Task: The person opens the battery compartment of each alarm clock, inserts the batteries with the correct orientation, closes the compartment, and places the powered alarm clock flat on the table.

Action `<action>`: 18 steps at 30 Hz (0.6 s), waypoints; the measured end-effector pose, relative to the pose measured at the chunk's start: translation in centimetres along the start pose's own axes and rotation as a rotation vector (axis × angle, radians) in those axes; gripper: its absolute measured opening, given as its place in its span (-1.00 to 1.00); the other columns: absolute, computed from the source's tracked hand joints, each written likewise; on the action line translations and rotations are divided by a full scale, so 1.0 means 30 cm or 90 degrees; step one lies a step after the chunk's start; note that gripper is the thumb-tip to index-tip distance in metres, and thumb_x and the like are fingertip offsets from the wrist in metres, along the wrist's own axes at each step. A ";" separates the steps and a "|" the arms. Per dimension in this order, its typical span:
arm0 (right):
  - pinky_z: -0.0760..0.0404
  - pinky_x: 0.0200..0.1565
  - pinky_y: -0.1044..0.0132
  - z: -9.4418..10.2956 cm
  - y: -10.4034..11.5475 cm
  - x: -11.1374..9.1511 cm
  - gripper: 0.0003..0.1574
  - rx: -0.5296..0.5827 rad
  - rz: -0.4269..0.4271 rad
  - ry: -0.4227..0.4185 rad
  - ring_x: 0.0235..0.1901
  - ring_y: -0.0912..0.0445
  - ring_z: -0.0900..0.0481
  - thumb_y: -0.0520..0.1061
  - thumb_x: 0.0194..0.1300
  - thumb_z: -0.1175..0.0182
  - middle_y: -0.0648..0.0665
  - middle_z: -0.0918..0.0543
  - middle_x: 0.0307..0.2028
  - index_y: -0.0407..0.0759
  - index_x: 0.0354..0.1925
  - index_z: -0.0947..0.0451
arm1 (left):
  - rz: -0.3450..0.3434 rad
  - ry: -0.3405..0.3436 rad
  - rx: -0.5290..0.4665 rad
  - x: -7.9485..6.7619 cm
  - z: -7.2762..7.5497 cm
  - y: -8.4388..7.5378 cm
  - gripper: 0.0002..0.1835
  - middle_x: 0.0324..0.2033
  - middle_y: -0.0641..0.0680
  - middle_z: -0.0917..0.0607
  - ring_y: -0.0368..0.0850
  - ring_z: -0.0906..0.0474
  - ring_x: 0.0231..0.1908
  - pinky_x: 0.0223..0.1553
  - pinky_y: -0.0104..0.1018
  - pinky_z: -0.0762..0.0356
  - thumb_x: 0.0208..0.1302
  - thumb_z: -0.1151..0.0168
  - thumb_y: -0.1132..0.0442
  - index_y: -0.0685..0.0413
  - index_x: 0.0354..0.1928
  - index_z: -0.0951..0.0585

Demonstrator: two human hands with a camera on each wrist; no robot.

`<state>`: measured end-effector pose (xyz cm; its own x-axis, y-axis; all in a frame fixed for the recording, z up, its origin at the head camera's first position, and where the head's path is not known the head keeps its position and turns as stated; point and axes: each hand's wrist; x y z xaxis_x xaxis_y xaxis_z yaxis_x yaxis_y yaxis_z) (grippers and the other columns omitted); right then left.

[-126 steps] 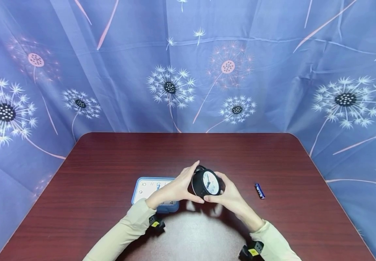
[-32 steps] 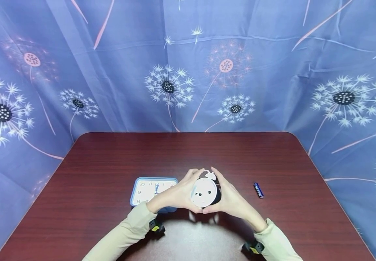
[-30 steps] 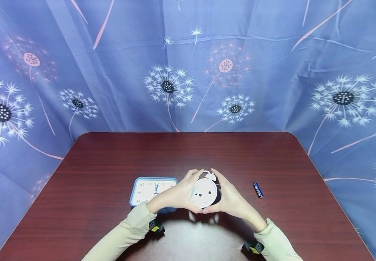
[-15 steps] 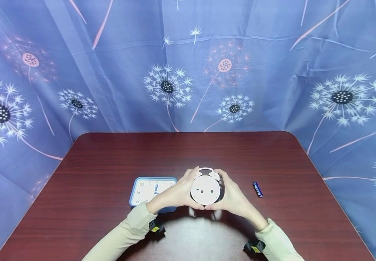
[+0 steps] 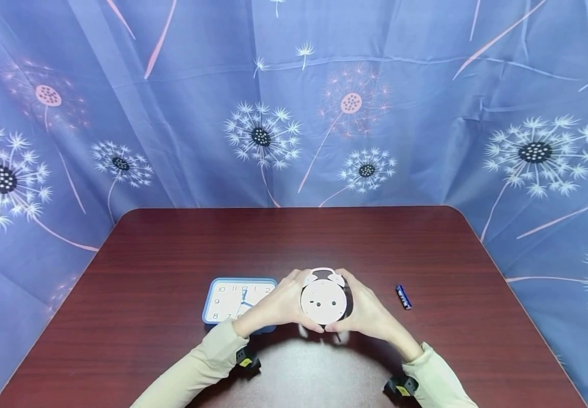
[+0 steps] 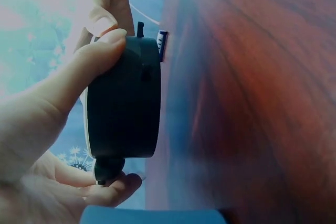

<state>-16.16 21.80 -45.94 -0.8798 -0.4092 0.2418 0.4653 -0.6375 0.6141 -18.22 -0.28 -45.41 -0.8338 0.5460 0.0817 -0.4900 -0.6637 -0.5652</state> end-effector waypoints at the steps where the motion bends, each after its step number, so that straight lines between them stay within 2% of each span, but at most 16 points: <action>1: -0.55 -0.10 0.17 -0.001 -0.003 0.000 0.31 0.000 0.001 0.002 -0.08 0.13 -0.53 0.13 -0.41 -0.63 -0.07 -0.60 0.01 -0.19 0.29 -0.25 | 0.003 -0.001 0.004 0.000 -0.002 -0.001 0.17 0.05 0.08 -0.49 -0.13 -0.49 0.01 0.00 -0.35 -0.53 -0.45 -0.65 -0.19 0.04 0.31 -0.31; 9: -0.55 -0.11 0.23 -0.006 -0.016 0.000 0.26 -0.003 0.007 0.010 -0.13 0.17 -0.53 0.12 -0.45 -0.63 -0.03 -0.61 -0.08 -0.21 0.23 -0.30 | 0.004 -0.007 0.035 0.003 -0.016 -0.002 0.15 -0.01 0.09 -0.50 -0.10 -0.55 -0.08 -0.08 -0.38 -0.56 -0.46 -0.63 -0.24 0.09 0.26 -0.34; 18: -0.55 -0.19 0.30 -0.016 -0.028 0.008 0.21 0.015 0.014 0.025 -0.19 0.20 -0.54 0.15 -0.43 -0.62 0.00 -0.62 -0.12 -0.16 0.20 -0.33 | 0.008 0.002 0.065 0.012 -0.022 0.001 0.19 -0.01 0.11 -0.52 -0.09 -0.54 -0.04 -0.03 -0.38 -0.56 -0.47 -0.64 -0.24 0.16 0.28 -0.34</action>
<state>-16.71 21.91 -46.76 -0.8649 -0.4485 0.2256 0.4813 -0.6131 0.6264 -18.36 0.23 -45.96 -0.8393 0.5387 0.0731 -0.5032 -0.7188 -0.4798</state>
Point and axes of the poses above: each hand's wrist, its own x-axis towards the middle knuckle, its own z-axis out of the back of the hand, y = z × x
